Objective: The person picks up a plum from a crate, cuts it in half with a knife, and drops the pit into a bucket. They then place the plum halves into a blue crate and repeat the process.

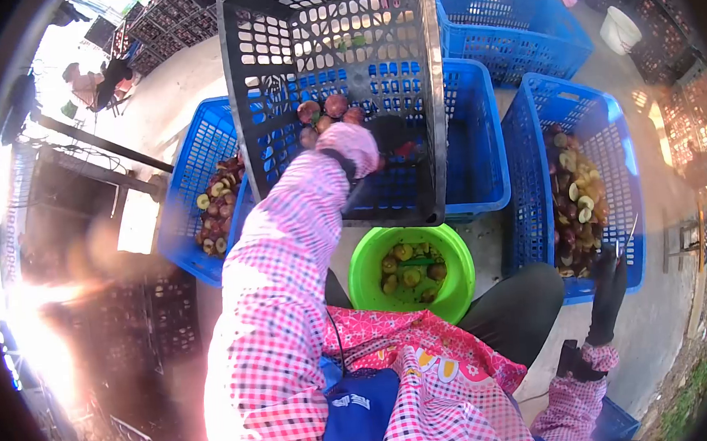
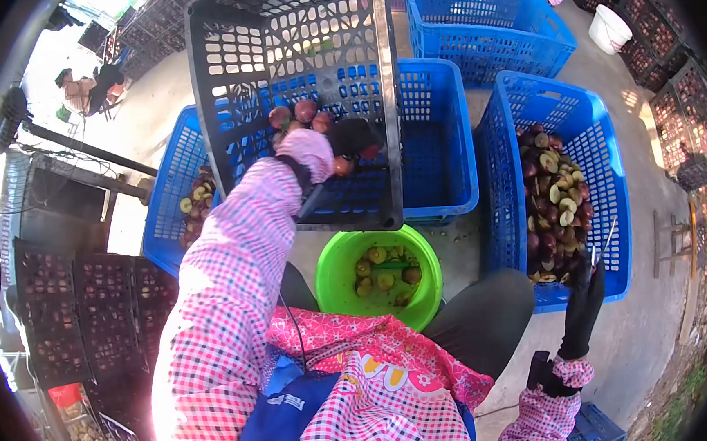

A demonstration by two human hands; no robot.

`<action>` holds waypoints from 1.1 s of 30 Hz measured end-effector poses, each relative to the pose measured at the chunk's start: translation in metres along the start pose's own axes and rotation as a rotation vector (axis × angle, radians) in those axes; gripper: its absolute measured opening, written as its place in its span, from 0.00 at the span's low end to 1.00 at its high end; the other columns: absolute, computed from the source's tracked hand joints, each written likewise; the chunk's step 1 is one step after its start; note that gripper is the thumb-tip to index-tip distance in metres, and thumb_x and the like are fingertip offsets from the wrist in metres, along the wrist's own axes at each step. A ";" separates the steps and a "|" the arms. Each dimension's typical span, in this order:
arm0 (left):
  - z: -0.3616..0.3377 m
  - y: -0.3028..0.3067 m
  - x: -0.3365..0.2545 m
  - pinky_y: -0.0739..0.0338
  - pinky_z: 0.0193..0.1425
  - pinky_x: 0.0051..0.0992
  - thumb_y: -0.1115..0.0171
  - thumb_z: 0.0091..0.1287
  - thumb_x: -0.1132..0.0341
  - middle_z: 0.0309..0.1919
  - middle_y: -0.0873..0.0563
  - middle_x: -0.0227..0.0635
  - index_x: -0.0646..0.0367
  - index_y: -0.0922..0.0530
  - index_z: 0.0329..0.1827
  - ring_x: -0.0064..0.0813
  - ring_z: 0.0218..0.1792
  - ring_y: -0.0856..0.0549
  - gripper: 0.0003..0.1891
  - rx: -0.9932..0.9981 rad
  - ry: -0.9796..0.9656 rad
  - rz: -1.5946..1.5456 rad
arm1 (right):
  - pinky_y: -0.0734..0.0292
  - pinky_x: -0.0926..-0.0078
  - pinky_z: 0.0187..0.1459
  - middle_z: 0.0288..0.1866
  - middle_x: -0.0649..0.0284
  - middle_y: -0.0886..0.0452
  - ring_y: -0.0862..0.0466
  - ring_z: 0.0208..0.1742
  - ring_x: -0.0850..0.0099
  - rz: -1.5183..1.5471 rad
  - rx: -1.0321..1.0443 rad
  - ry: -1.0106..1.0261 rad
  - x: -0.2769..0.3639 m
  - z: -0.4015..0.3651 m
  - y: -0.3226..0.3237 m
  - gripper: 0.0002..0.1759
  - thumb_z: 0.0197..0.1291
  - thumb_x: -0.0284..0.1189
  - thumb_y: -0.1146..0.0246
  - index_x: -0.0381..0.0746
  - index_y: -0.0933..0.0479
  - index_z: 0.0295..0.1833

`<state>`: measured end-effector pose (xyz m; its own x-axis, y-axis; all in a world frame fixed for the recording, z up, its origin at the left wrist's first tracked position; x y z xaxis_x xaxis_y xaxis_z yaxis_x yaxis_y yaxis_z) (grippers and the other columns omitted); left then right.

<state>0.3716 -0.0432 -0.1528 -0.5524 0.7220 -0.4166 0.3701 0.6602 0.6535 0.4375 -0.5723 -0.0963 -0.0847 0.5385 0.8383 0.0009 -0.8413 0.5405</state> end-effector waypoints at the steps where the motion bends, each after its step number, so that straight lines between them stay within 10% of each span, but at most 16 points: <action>1: -0.007 0.007 0.003 0.22 0.39 0.35 0.44 0.65 0.52 0.39 0.15 0.34 0.53 0.16 0.46 0.36 0.36 0.17 0.17 0.019 -0.027 -0.362 | 0.33 0.80 0.29 0.30 0.70 0.26 0.28 0.28 0.81 0.097 -0.056 0.206 0.029 -0.003 -0.002 0.18 0.77 0.38 0.50 0.34 0.26 0.54; 4: -0.036 0.016 -0.011 0.24 0.35 0.29 0.47 0.69 0.48 0.40 0.18 0.32 0.55 0.21 0.51 0.32 0.32 0.20 0.21 0.128 -0.281 -1.267 | 0.24 0.74 0.45 0.51 0.58 0.19 0.19 0.47 0.73 0.167 0.166 0.153 0.040 -0.007 -0.031 0.20 0.76 0.37 0.50 0.34 0.28 0.62; 5: -0.061 0.012 -0.020 0.23 0.37 0.29 0.46 0.69 0.47 0.44 0.17 0.34 0.56 0.23 0.55 0.31 0.34 0.18 0.22 0.169 -0.471 -1.445 | 0.23 0.74 0.41 0.50 0.58 0.19 0.18 0.41 0.76 0.001 0.044 0.367 0.070 -0.013 -0.040 0.19 0.76 0.37 0.48 0.34 0.26 0.59; 10: -0.172 -0.052 -0.013 0.19 0.48 0.32 0.48 0.74 0.47 0.55 0.18 0.41 0.57 0.31 0.67 0.34 0.48 0.15 0.27 0.023 -0.548 -1.758 | 0.27 0.79 0.35 0.35 0.71 0.20 0.24 0.31 0.80 0.593 0.569 0.112 0.156 -0.101 -0.157 0.13 0.75 0.33 0.46 0.37 0.22 0.53; 12: -0.192 -0.087 -0.009 0.18 0.49 0.33 0.49 0.75 0.48 0.56 0.18 0.42 0.58 0.31 0.67 0.35 0.49 0.15 0.27 0.077 -0.569 -1.785 | 0.28 0.76 0.33 0.31 0.67 0.23 0.25 0.29 0.79 0.411 0.534 0.522 0.212 -0.136 -0.164 0.11 0.73 0.32 0.43 0.36 0.22 0.52; 17: -0.220 -0.135 -0.008 0.20 0.60 0.40 0.51 0.77 0.51 0.60 0.21 0.44 0.64 0.31 0.66 0.37 0.57 0.17 0.26 -0.062 -0.486 -1.901 | 0.25 0.61 0.32 0.32 0.49 0.20 0.18 0.32 0.49 0.169 0.555 0.613 0.241 -0.187 -0.178 0.10 0.68 0.33 0.38 0.36 0.26 0.41; 22: -0.237 -0.142 -0.018 0.21 0.63 0.40 0.53 0.77 0.51 0.59 0.20 0.44 0.64 0.31 0.65 0.36 0.58 0.18 0.25 -0.078 -0.575 -1.860 | 0.25 0.59 0.33 0.31 0.48 0.20 0.18 0.33 0.48 0.111 0.593 0.573 0.236 -0.198 -0.180 0.11 0.68 0.34 0.38 0.36 0.26 0.41; 33: -0.241 -0.154 -0.021 0.27 0.34 0.22 0.59 0.79 0.46 0.37 0.17 0.30 0.58 0.25 0.56 0.20 0.30 0.20 0.25 -0.180 -0.471 -1.594 | 0.25 0.56 0.33 0.32 0.48 0.20 0.19 0.34 0.46 0.116 0.504 0.691 0.234 -0.207 -0.178 0.12 0.69 0.36 0.40 0.37 0.28 0.41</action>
<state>0.1466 -0.2095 -0.0924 0.0034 -0.5865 -0.8099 -0.4066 0.7392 -0.5370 0.2116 -0.3067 -0.0112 -0.6435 0.1635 0.7478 0.4754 -0.6803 0.5578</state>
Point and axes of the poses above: each hand's wrist, its own z-axis towards the middle knuckle, its own y-axis out of the back of the hand, x = y × z, the point moved 9 cm from there along z, towards the middle knuckle
